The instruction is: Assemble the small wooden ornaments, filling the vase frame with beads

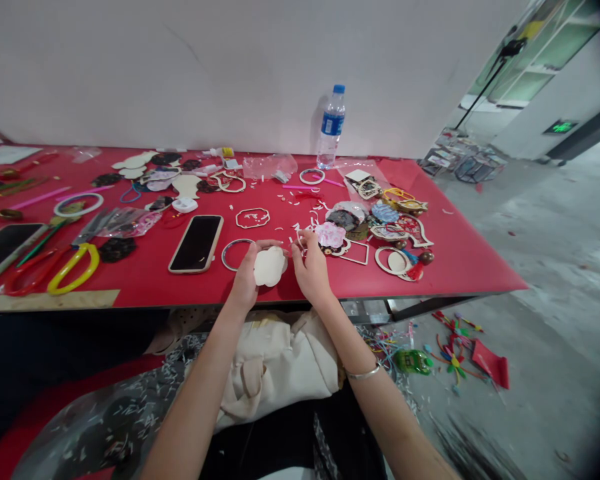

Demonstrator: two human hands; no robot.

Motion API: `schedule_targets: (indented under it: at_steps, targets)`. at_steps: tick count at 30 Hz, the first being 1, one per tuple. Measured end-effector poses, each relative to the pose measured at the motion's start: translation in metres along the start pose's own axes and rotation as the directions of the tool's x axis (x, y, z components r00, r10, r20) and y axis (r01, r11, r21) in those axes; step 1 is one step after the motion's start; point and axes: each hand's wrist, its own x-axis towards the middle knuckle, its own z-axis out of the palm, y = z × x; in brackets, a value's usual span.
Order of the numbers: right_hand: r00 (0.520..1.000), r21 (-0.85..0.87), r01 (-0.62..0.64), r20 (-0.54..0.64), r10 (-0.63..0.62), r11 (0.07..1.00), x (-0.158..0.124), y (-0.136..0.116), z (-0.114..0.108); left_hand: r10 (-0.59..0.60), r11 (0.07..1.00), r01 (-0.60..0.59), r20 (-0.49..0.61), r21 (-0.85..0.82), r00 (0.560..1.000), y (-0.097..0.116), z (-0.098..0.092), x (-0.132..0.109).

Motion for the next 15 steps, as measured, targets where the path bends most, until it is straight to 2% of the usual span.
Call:
schedule_targets:
  at_steps: [6, 15]
  targets:
    - [1.000, 0.095, 0.000, 0.030, -0.003, 0.995, -0.0010, -0.0019, -0.0006, -0.039, 0.997, 0.039, 0.011, 0.063, 0.999, -0.0014, -0.0014, -0.0013]
    - [0.998, 0.084, 0.010, 0.064, -0.015, 0.996, -0.0007, -0.0047, -0.0024, -0.061, 0.993, 0.061, -0.005, 0.106, 0.998, -0.0047, -0.0034, -0.0008]
